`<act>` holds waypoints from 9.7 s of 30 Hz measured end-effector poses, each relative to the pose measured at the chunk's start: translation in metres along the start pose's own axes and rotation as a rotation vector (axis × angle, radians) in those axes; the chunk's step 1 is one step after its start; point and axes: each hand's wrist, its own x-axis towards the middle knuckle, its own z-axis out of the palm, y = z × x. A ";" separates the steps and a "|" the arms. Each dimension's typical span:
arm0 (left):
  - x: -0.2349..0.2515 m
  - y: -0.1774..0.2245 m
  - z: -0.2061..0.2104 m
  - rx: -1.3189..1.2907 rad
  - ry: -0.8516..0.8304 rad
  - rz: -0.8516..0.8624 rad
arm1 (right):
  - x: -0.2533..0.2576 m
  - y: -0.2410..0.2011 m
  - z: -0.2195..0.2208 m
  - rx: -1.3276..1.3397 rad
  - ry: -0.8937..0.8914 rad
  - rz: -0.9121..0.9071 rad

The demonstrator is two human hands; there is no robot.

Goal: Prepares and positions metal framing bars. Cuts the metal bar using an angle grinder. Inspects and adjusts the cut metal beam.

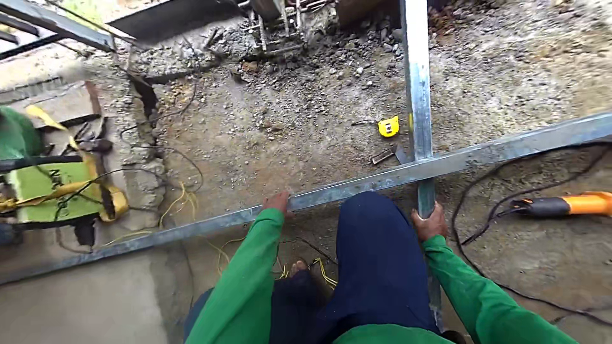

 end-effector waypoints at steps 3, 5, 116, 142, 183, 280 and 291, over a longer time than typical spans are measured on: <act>0.007 -0.012 0.006 0.022 0.032 0.114 | -0.001 -0.001 0.000 -0.012 -0.007 0.013; 0.008 -0.015 0.008 0.019 0.035 0.146 | -0.001 -0.003 -0.004 0.003 -0.024 0.016; 0.015 -0.064 0.021 -0.078 0.058 0.504 | -0.169 -0.157 0.172 0.046 -0.299 -0.065; 0.015 -0.046 0.010 -0.015 0.162 0.393 | -0.066 0.030 0.012 0.789 0.298 0.234; -0.030 -0.008 -0.005 0.043 0.132 -0.053 | -0.035 0.044 -0.155 1.666 0.128 -0.130; 0.012 -0.160 0.046 -0.246 0.147 0.007 | -0.190 -0.101 0.036 0.179 -0.259 -0.066; 0.001 -0.157 0.039 -0.250 0.116 0.013 | -0.186 -0.099 0.038 0.203 -0.262 -0.081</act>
